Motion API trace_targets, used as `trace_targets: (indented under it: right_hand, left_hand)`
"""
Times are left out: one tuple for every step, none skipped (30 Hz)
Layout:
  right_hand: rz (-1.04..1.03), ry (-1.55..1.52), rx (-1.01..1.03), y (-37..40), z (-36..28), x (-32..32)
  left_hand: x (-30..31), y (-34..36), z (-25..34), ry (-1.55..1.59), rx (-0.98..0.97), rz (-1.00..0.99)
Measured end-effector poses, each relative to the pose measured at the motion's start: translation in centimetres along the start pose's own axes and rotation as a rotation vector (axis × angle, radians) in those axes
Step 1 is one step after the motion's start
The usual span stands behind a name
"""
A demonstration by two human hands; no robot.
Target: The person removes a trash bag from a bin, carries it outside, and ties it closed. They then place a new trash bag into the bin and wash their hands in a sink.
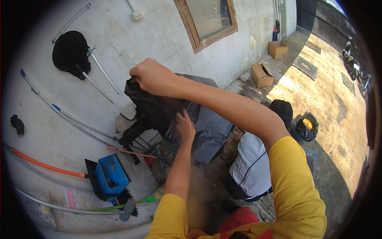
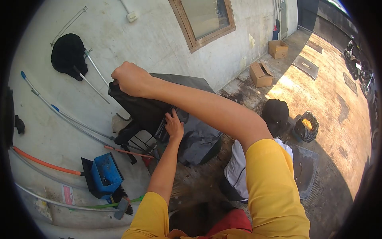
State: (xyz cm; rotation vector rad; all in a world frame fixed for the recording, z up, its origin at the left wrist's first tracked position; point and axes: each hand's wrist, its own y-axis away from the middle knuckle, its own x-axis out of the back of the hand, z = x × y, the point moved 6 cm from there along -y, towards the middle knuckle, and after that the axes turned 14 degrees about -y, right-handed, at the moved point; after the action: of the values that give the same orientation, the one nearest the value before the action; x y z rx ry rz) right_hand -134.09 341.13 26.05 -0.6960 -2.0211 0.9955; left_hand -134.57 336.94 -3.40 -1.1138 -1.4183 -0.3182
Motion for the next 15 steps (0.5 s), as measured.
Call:
trace_targets:
  right_hand:
    - [0.053,-0.022,0.024,-0.2,-0.6,0.5]
    - [0.107,-0.043,0.048,-0.5,-1.1,1.1]
    - [0.109,-0.036,0.044,-0.6,-1.5,1.4]
    - [0.099,-0.044,0.069,-0.8,-2.0,1.7]
    - [0.088,-0.049,0.096,-0.8,-2.5,1.9]
    - [0.091,-0.042,0.091,-0.8,-2.8,2.2]
    - [0.109,-0.05,0.095,-0.7,-3.0,2.6]
    - [0.13,-0.057,0.101,-0.7,-3.2,3.2]
    - [0.136,-0.044,0.099,-0.7,-3.3,3.6]
    - [0.159,-0.025,0.139,-0.5,-3.6,4.0]
    - [0.182,-0.007,0.177,-0.4,-4.4,4.6]
    - [0.352,-0.046,0.217,-0.5,-5.0,6.2]
    - [0.518,-0.087,0.259,-0.9,-7.1,8.3]
    - [0.716,-0.1,0.37,-1.8,-9.9,11.4]
    - [0.85,-0.174,0.498,-2.1,-13.0,14.7]
  left_hand:
    - [-0.2,0.0,0.1,0.002,0.0,-0.034]
    - [-0.2,-0.1,0.1,0.004,0.001,-0.068]
    - [-0.2,-0.1,0.2,0.001,-0.008,-0.009]
    - [-0.6,-0.2,0.1,0.001,-0.018,-0.013]
    - [-0.9,-0.7,0.0,-0.011,-0.016,-0.002]
    - [-1.2,-1.0,-0.2,-0.022,-0.014,0.011]
    - [-1.6,-1.3,-0.6,-0.027,-0.016,0.02]
    - [-1.8,-1.4,-1.1,-0.033,-0.018,0.02]
    - [-2.0,-1.6,-1.8,-0.039,-0.008,0.023]
    - [-2.6,-1.7,-2.4,-0.046,0.002,0.024]
    - [-3.4,-1.8,-3.0,-0.034,0.013,-0.008]
    - [-4.2,-1.9,-3.7,-0.022,0.026,-0.038]
    - [-5.5,-1.3,-4.5,0.05,0.025,-0.224]
    - [-8.5,-0.4,-5.4,0.031,0.018,-0.368]
    - [-8.8,0.9,-5.5,0.041,0.026,-0.434]
